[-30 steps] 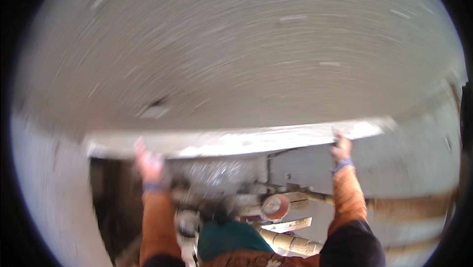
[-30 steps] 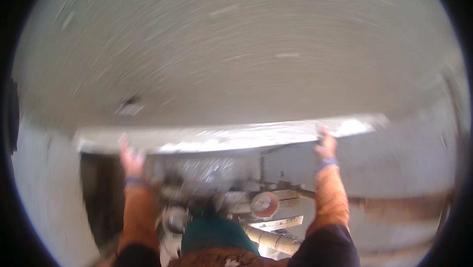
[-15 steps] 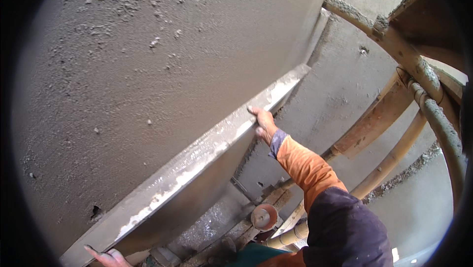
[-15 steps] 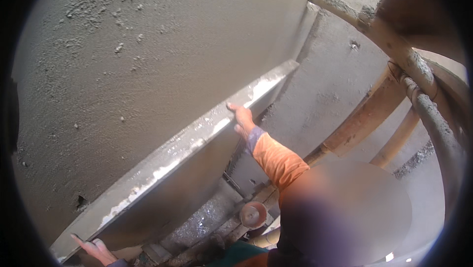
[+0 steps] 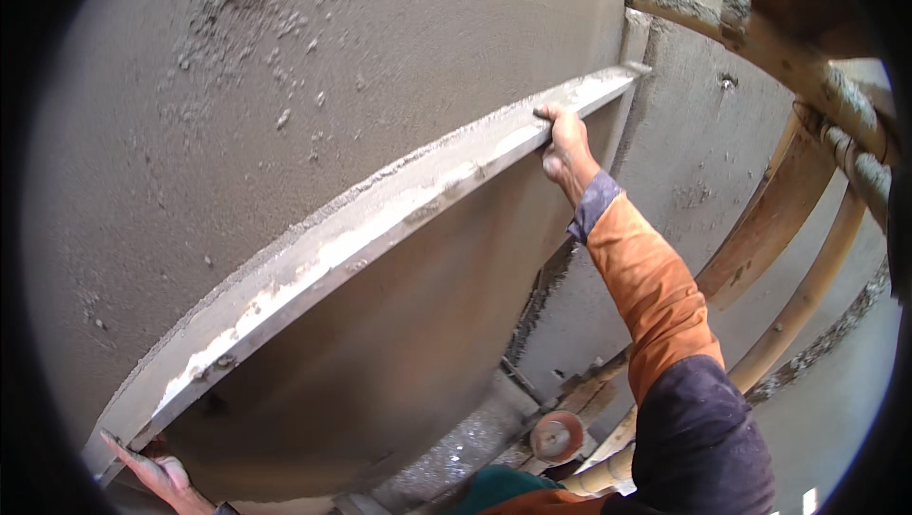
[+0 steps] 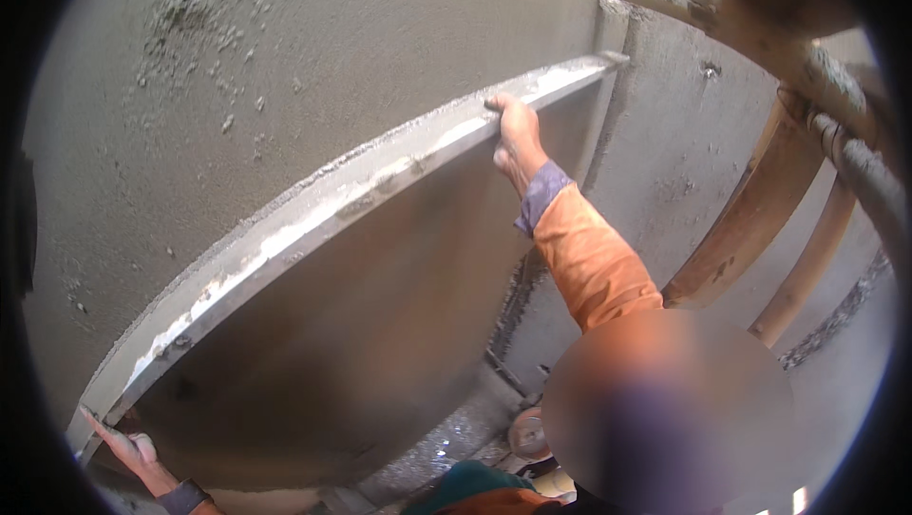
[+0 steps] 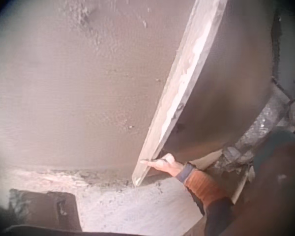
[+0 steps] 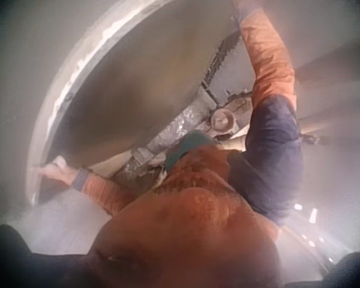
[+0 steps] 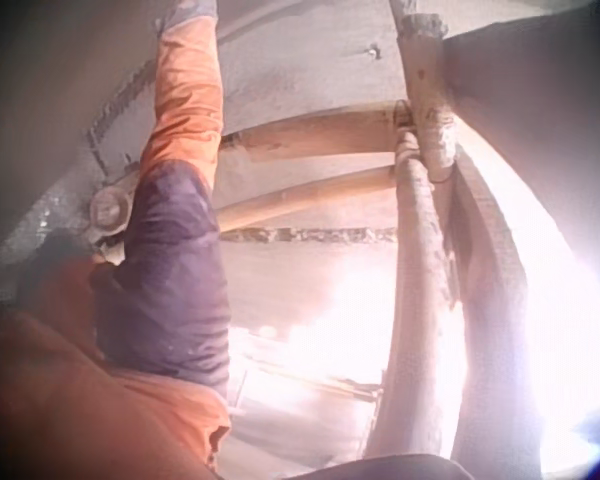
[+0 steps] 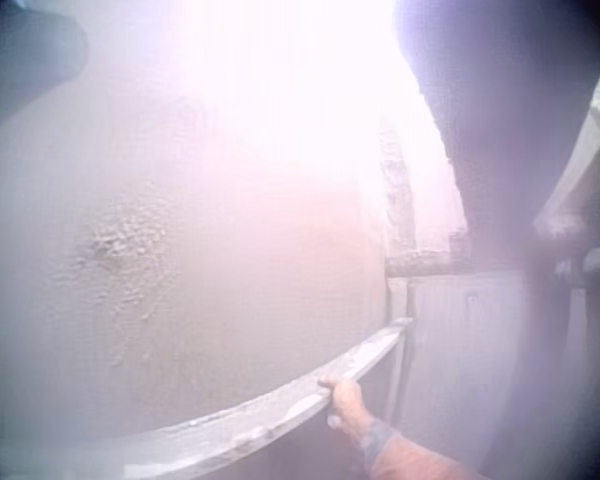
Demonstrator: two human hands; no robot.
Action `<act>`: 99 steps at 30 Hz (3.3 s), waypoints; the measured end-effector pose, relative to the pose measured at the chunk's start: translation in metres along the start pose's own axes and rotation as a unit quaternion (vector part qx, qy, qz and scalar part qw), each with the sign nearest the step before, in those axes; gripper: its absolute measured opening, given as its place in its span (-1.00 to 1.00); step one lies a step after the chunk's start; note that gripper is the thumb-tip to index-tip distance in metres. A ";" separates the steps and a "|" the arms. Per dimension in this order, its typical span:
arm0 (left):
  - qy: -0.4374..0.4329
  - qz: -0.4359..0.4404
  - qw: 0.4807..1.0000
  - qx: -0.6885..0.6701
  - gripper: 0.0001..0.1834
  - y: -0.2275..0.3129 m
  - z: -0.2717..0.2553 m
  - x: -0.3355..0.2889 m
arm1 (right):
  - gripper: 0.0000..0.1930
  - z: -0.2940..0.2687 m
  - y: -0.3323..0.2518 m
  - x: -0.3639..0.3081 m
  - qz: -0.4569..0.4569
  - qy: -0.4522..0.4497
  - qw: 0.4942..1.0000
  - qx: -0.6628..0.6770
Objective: The person scoops wet plaster from a metal bowl with a trowel and applies it to the ceiling, then smooths the surface with a long straightedge. The work is performed on a construction site with bamboo scaffolding visible below.
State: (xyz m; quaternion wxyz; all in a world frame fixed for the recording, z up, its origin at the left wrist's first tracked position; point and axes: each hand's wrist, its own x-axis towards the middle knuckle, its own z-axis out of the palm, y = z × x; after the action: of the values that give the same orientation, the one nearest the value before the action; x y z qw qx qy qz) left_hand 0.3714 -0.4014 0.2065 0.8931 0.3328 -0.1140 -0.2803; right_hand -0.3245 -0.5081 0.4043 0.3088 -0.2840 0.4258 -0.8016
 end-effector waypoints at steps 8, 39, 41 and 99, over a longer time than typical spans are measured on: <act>-0.049 -0.040 0.998 -0.015 -0.47 0.001 0.017 -0.004 | -0.89 -0.007 0.024 0.029 -0.069 0.019 0.997 -0.039; -0.127 -0.018 0.982 0.140 -0.46 0.034 -0.019 0.078 | -0.84 0.004 0.090 0.022 -0.073 -0.016 0.995 -0.066; -0.101 -0.043 0.984 0.138 -0.44 0.028 -0.027 0.064 | -0.86 -0.009 0.112 0.018 -0.096 0.006 0.992 -0.084; 0.046 -0.241 0.969 0.019 -0.34 -0.135 -0.195 -0.054 | -0.84 -0.135 0.231 -0.066 0.025 0.051 0.998 0.006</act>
State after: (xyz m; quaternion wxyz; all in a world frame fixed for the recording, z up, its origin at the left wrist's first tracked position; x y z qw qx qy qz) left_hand 0.3464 -0.3508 -0.0300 0.7968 0.3801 0.0054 -0.4696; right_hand -0.3201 -0.4939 0.1293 0.3082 -0.2298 0.4435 -0.8096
